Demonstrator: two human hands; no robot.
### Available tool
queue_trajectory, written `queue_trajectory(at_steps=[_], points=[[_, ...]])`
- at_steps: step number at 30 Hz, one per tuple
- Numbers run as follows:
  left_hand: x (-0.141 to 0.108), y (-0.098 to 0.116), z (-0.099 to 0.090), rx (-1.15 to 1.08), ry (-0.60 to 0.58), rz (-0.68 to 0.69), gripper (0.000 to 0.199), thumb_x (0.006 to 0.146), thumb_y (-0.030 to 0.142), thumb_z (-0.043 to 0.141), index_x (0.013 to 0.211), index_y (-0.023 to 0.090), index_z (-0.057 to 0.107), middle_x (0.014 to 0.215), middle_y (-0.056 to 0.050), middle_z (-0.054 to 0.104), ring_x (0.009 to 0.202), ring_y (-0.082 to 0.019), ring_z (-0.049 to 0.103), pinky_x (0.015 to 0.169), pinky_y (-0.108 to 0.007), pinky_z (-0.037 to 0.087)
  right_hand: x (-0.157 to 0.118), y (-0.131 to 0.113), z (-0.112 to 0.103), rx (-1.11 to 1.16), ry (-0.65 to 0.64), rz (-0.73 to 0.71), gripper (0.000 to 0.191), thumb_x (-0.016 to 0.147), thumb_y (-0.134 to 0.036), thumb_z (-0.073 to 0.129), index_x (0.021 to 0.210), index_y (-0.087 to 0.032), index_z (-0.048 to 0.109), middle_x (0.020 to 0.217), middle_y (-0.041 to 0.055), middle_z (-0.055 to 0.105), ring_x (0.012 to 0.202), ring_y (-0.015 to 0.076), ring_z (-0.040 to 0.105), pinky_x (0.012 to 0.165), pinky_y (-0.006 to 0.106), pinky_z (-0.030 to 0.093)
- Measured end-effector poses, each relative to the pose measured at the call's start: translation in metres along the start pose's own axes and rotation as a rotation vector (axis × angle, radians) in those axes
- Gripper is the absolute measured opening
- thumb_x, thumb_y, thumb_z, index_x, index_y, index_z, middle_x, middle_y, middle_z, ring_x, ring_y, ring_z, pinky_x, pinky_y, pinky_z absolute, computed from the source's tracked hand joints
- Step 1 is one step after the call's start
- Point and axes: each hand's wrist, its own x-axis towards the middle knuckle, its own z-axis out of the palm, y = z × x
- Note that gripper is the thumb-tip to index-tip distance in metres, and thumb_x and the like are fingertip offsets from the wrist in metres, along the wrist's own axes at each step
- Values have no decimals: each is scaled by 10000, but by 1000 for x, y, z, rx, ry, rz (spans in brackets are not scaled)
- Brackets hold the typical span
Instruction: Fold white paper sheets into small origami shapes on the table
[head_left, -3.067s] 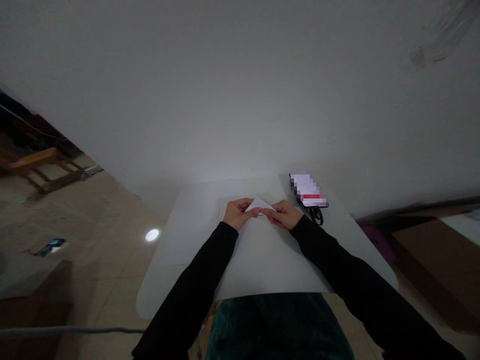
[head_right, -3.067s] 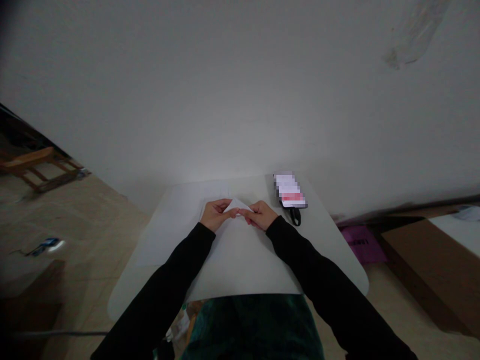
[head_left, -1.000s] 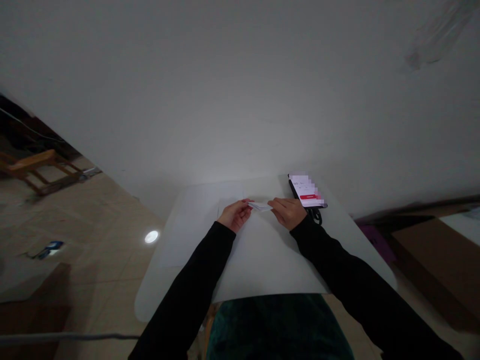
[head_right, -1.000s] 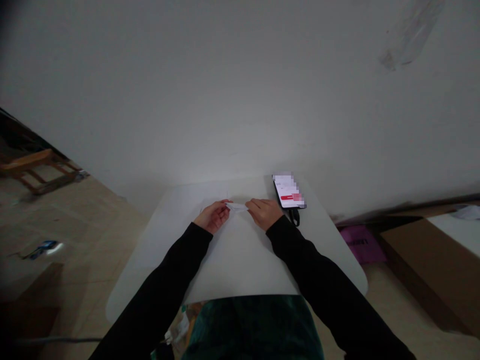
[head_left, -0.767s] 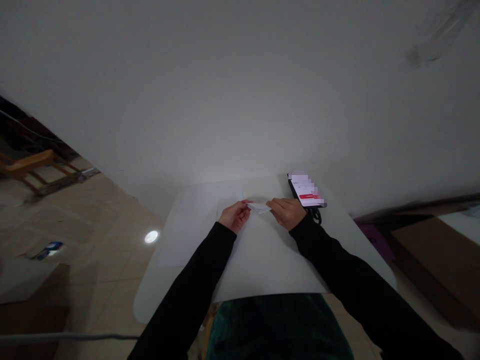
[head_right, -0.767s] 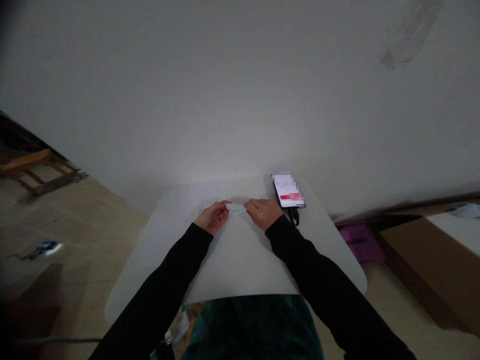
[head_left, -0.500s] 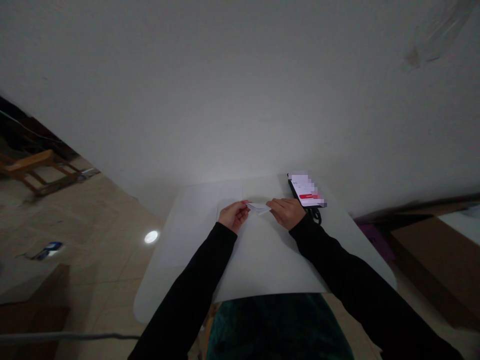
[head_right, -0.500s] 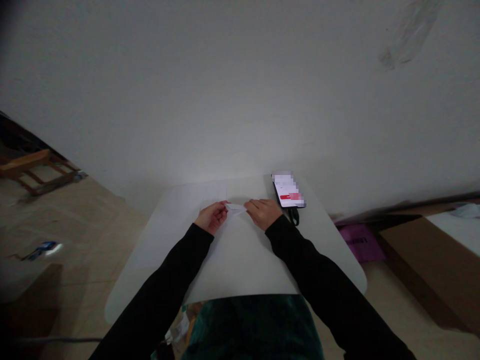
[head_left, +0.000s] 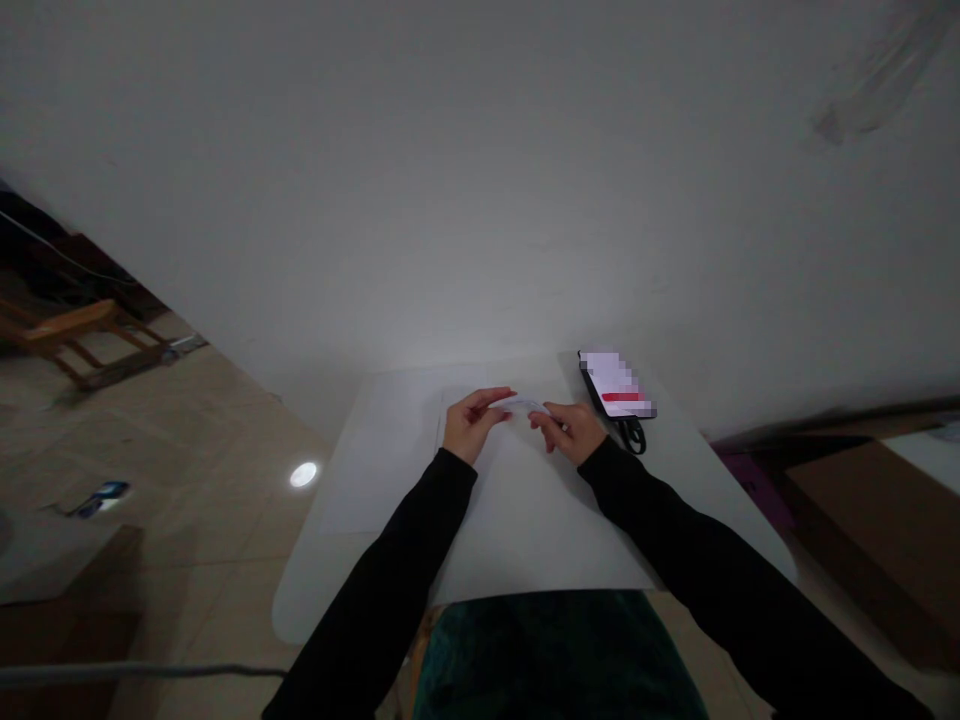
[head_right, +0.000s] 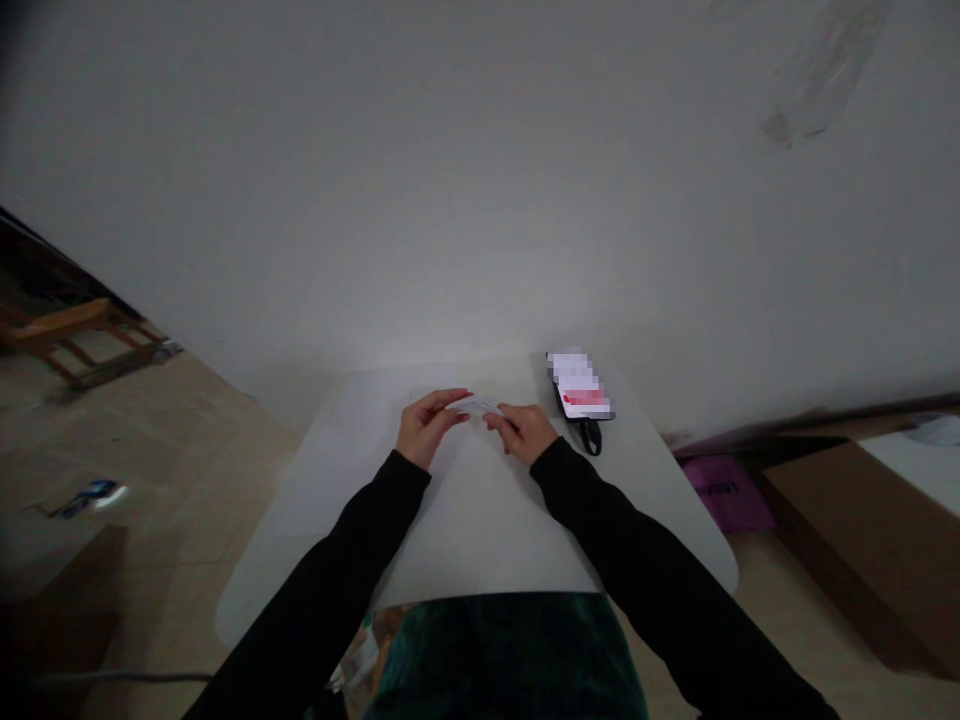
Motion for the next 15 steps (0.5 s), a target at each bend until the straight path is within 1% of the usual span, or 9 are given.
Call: queue_trajectory(at_steps=[2, 4, 6, 8, 10, 15], points=[[-2, 1, 4, 25, 7, 23, 340, 637, 248, 701, 962, 152, 669, 966, -80, 687, 802, -164, 647, 751, -300, 536, 0, -1, 2, 113, -14, 57, 361, 871, -455, 403, 717, -178, 575, 429, -36, 522, 385, 105, 524, 460, 210, 410], [-4, 0, 7, 25, 76, 33, 387, 623, 282, 730, 983, 155, 665, 917, -72, 699, 734, -148, 648, 735, -301, 545, 0, -1, 4, 214, -22, 111, 364, 858, -476, 418, 713, -179, 568, 417, -46, 509, 375, 104, 525, 445, 208, 411], [-4, -2, 8, 8, 147, 26, 389, 613, 309, 744, 960, 149, 673, 844, -63, 707, 672, -136, 642, 701, -296, 552, 0, -2, 5, 299, -36, 157, 371, 847, -494, 428, 710, -177, 562, 402, -55, 486, 361, 102, 517, 416, 204, 393], [-3, -5, 7, -1, 182, 16, 361, 605, 328, 750, 907, 141, 688, 783, -57, 708, 623, -123, 631, 662, -280, 553, 1, -2, 6, 369, -49, 189, 376, 835, -507, 440, 703, -174, 556, 391, -64, 461, 350, 102, 512, 396, 202, 378], [-3, -7, 7, -26, 187, 3, 358, 604, 336, 752, 900, 144, 692, 785, -58, 710, 628, -120, 630, 641, -262, 550, 1, -3, 6, 428, -59, 210, 379, 822, -517, 454, 699, -172, 549, 388, -69, 444, 346, 106, 514, 385, 204, 377], [-2, -6, 7, -137, 142, -69, 407, 624, 362, 739, 972, 161, 675, 939, -82, 699, 716, -123, 641, 645, -231, 544, 1, -4, 5, 466, -50, 215, 376, 813, -520, 467, 698, -171, 547, 387, -75, 435, 337, 105, 513, 376, 208, 390]])
